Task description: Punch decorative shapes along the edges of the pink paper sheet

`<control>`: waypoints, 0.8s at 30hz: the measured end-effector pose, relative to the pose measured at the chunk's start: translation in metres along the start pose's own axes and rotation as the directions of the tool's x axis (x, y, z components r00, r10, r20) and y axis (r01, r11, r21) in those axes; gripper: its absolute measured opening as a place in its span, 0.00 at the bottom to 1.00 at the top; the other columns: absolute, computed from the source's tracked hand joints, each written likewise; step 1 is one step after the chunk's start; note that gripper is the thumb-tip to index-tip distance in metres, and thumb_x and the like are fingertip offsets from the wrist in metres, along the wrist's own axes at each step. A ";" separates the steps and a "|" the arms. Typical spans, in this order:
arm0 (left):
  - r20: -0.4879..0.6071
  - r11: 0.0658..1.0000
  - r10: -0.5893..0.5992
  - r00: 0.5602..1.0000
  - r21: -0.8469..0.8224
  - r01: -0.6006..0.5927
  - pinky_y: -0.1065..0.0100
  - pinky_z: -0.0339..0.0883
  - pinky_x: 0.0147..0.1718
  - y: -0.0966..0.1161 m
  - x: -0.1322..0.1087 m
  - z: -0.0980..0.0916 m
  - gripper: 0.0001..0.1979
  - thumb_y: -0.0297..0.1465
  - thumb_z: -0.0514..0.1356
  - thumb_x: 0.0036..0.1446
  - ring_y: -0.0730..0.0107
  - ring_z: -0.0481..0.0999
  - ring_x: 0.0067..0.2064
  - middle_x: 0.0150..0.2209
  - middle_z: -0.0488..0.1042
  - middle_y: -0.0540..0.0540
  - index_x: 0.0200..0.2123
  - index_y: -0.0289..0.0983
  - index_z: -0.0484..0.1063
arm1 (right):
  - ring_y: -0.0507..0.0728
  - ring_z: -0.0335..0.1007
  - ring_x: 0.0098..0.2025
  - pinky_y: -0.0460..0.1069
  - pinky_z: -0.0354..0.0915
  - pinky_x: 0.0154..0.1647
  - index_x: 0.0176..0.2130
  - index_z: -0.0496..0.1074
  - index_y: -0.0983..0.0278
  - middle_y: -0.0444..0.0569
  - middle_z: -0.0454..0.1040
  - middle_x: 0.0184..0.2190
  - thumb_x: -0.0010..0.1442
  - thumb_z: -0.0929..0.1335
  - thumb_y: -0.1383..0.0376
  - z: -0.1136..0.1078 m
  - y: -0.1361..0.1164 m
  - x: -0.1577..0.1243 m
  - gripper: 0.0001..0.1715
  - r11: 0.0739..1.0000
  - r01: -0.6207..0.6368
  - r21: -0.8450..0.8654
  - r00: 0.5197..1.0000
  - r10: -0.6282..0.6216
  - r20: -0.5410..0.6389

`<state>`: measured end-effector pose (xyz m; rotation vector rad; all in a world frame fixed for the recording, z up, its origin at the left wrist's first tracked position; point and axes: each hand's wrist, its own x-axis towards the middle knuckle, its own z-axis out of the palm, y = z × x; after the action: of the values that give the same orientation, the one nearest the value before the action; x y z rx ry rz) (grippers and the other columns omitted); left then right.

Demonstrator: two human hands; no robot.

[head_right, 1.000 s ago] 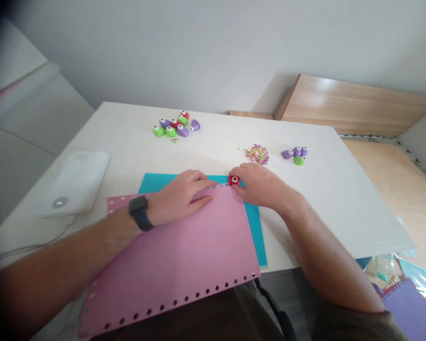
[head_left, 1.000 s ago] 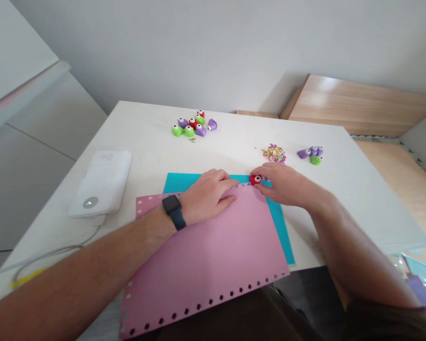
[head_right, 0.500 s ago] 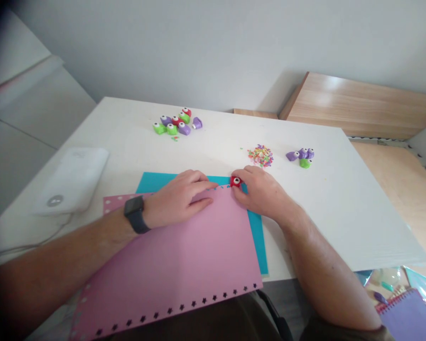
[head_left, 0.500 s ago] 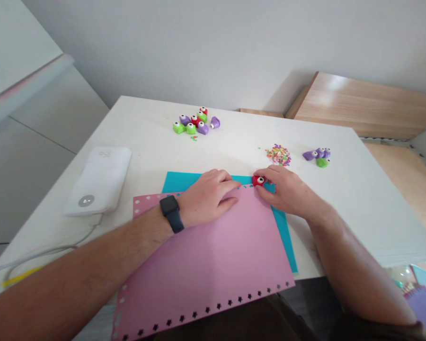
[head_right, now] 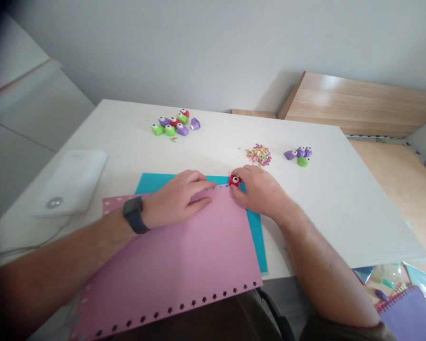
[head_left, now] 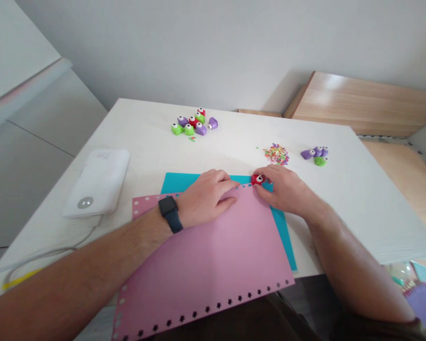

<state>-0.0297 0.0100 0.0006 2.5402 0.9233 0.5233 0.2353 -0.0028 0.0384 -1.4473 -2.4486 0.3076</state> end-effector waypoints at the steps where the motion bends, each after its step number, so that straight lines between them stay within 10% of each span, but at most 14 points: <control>1: -0.001 1.000 0.002 1.000 0.000 -0.002 0.52 0.70 0.56 0.000 0.000 0.000 0.17 0.35 0.62 0.70 0.54 0.75 0.52 0.50 0.76 0.39 0.58 0.37 0.78 | 0.63 0.79 0.46 0.56 0.71 0.52 0.50 0.79 0.64 0.55 0.83 0.43 0.64 0.69 0.66 0.000 0.000 0.000 0.15 1.000 -0.003 0.002 1.000 0.003 -0.003; 24: 0.016 1.000 -0.004 1.000 -0.006 0.005 0.51 0.70 0.57 0.002 0.001 -0.001 0.17 0.34 0.62 0.69 0.54 0.75 0.53 0.50 0.75 0.38 0.59 0.36 0.78 | 0.64 0.79 0.44 0.58 0.72 0.51 0.48 0.80 0.65 0.55 0.83 0.42 0.67 0.68 0.64 0.001 0.000 -0.001 0.14 1.000 -0.019 -0.013 1.000 0.019 -0.016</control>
<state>-0.0291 0.0098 0.0027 2.5325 0.9202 0.5036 0.2357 -0.0031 0.0376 -1.4735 -2.4298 0.2829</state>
